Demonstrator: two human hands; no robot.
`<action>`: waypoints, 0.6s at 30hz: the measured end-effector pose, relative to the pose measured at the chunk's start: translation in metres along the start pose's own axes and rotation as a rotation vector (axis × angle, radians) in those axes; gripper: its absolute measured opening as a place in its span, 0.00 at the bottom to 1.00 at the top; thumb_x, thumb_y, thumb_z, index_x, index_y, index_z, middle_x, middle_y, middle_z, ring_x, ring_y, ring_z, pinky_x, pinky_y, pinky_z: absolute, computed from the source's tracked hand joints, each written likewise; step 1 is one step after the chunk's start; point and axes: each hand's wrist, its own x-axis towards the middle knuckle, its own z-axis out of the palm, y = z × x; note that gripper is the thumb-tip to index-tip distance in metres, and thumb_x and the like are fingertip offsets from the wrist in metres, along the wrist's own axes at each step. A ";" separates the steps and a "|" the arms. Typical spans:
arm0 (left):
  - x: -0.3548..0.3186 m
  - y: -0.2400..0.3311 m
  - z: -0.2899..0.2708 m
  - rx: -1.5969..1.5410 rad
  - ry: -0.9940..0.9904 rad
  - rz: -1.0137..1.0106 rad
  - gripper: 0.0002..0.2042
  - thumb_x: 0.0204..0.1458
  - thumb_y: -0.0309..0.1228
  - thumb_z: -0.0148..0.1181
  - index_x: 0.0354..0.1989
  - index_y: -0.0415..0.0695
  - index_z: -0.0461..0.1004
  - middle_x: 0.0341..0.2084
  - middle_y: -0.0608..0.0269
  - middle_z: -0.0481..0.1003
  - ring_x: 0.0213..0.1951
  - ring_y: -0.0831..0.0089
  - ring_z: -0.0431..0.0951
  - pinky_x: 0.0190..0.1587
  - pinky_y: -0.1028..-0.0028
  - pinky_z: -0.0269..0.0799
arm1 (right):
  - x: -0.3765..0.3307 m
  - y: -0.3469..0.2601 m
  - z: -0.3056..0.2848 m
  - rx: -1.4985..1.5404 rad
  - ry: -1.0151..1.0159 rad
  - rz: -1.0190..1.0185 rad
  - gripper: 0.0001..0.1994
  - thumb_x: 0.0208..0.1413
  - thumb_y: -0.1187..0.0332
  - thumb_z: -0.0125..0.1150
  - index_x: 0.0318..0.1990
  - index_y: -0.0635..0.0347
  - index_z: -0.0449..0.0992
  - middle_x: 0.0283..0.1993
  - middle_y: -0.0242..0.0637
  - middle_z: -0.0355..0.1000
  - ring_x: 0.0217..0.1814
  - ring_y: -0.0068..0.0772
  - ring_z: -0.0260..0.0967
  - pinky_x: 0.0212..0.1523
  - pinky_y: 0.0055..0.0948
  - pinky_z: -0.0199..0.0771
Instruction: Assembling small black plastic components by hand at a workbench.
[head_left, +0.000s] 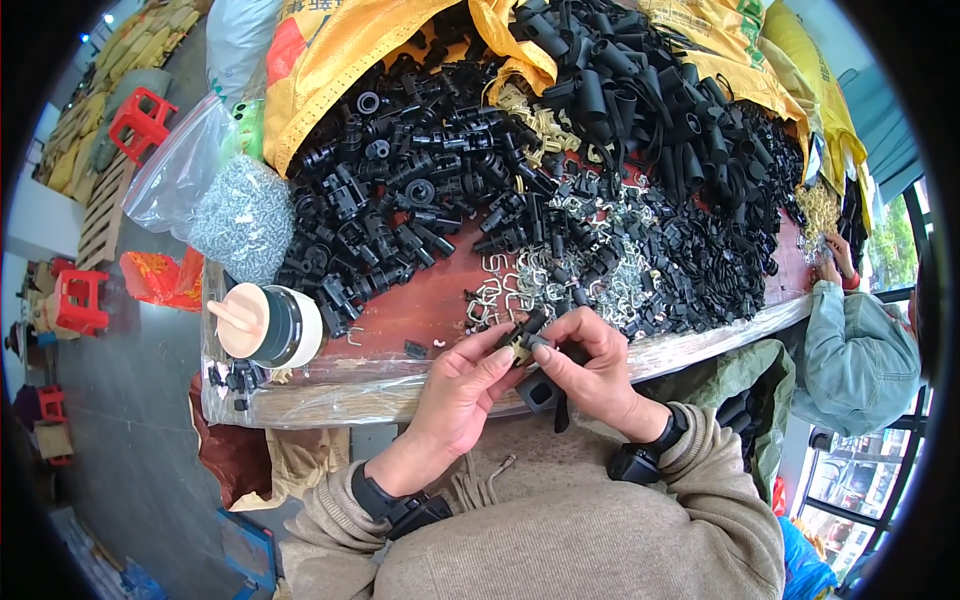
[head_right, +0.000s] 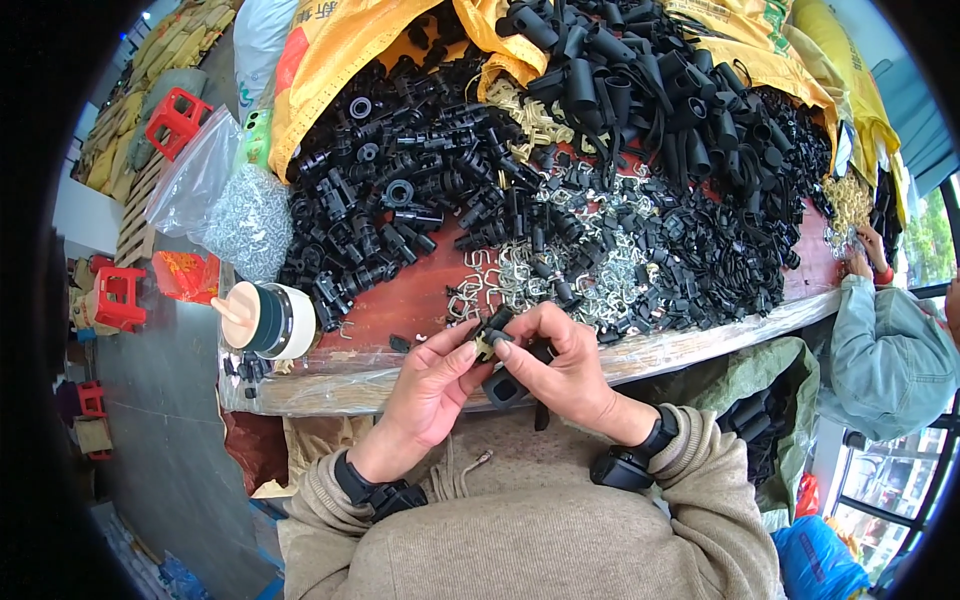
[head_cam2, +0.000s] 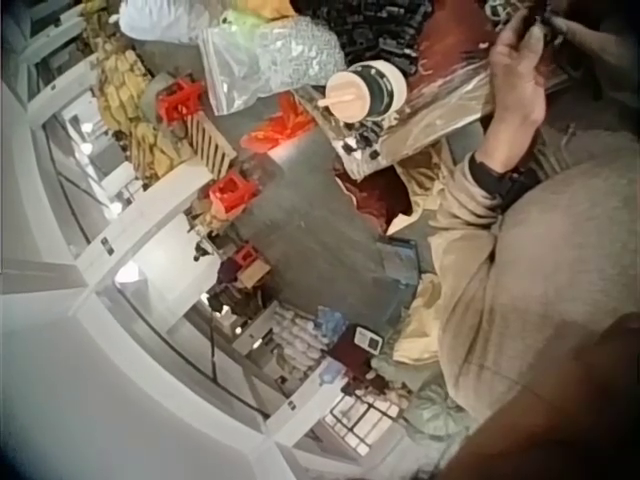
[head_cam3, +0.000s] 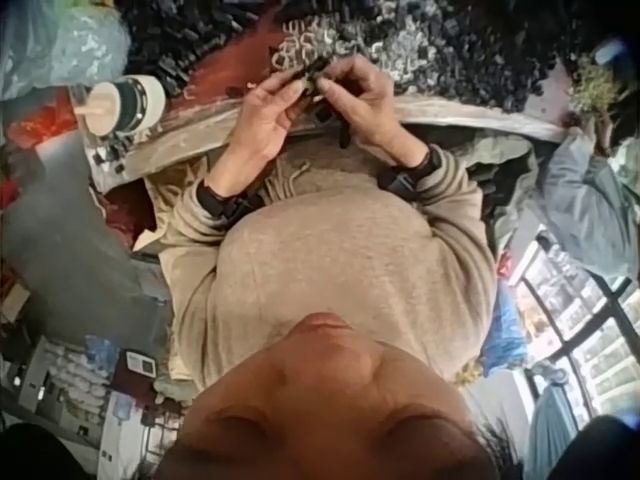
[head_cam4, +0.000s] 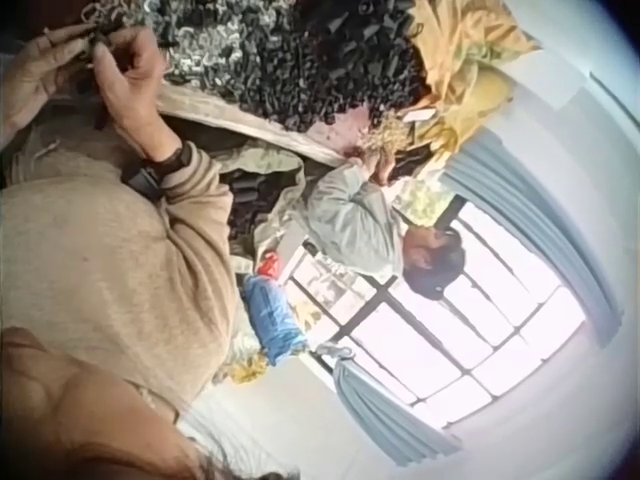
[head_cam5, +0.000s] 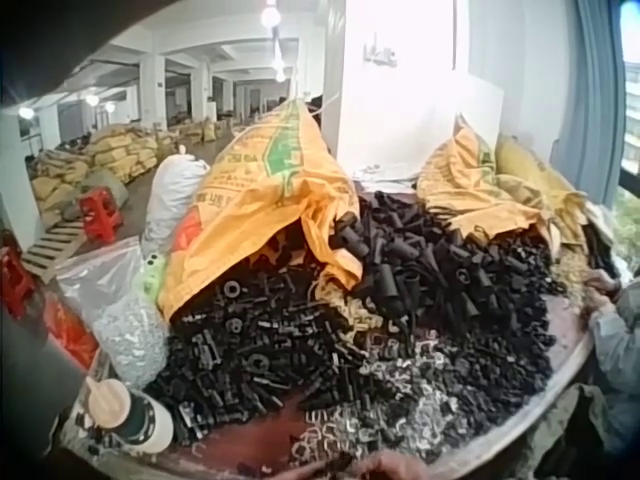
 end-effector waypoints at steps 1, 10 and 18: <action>-0.001 0.001 0.001 0.021 -0.003 -0.003 0.16 0.49 0.23 0.52 0.47 0.38 0.64 0.40 0.62 0.70 0.41 0.78 0.70 0.44 0.77 0.69 | 0.001 -0.001 -0.001 -0.091 -0.019 -0.042 0.06 0.47 0.73 0.58 0.29 0.63 0.66 0.22 0.30 0.66 0.23 0.17 0.62 0.24 0.17 0.62; 0.000 -0.002 -0.002 0.083 0.022 -0.004 0.15 0.47 0.23 0.54 0.46 0.38 0.66 0.41 0.61 0.70 0.40 0.78 0.71 0.44 0.77 0.69 | 0.002 -0.011 0.005 -0.381 0.012 -0.282 0.07 0.45 0.77 0.57 0.34 0.63 0.69 0.21 0.34 0.65 0.19 0.24 0.60 0.21 0.20 0.59; -0.001 -0.002 0.000 0.056 0.033 0.007 0.13 0.48 0.23 0.53 0.44 0.38 0.67 0.36 0.62 0.72 0.37 0.77 0.72 0.42 0.76 0.70 | 0.006 -0.010 0.001 -0.594 -0.064 -0.522 0.11 0.37 0.75 0.62 0.32 0.64 0.71 0.20 0.33 0.65 0.20 0.32 0.59 0.24 0.28 0.58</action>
